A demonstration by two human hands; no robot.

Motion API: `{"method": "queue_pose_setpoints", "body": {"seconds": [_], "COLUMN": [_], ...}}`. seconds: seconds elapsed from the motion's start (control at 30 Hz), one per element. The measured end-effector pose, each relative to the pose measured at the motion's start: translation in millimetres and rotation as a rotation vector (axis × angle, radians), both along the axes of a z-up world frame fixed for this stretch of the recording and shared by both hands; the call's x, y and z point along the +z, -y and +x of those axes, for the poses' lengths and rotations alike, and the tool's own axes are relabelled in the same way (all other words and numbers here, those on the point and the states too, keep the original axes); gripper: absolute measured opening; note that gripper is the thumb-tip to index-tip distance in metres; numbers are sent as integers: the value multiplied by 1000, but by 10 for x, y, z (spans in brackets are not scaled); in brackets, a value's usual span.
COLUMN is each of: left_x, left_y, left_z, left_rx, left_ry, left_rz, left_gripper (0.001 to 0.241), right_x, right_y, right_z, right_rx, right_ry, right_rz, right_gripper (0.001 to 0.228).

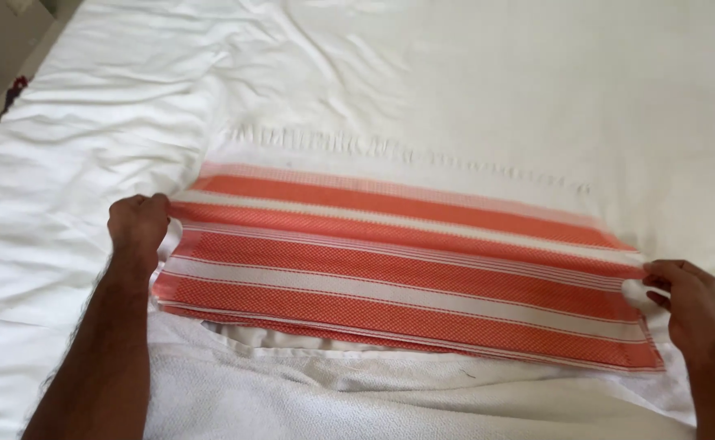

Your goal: The person folds a red and white striped towel on a white bedsheet. They smooth the towel, fold it in half lengthwise, then fold it again into a long, narrow strip, pressing down to flatten the folds.

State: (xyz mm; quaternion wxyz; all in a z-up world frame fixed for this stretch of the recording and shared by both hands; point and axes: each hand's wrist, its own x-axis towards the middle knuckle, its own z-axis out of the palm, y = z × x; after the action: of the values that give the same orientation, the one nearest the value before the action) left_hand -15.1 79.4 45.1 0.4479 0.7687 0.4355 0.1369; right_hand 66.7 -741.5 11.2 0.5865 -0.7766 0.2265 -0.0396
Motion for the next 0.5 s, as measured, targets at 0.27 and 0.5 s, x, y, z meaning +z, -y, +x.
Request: {"method": "queue_pose_setpoints", "body": {"seconds": [0.27, 0.5], "left_x": [217, 181], "left_y": [-3, 98], "left_z": [-657, -820], "left_rx": [-53, -166], "left_ry": [-175, -433], "left_rz": [23, 145], "left_gripper": [31, 41], "right_x": [153, -151], "right_y": [99, 325], "right_z": [-487, -675], "right_rx": [-28, 25], "right_ry": [-1, -176], "right_rz": [-27, -152], "right_gripper": [14, 26]}}
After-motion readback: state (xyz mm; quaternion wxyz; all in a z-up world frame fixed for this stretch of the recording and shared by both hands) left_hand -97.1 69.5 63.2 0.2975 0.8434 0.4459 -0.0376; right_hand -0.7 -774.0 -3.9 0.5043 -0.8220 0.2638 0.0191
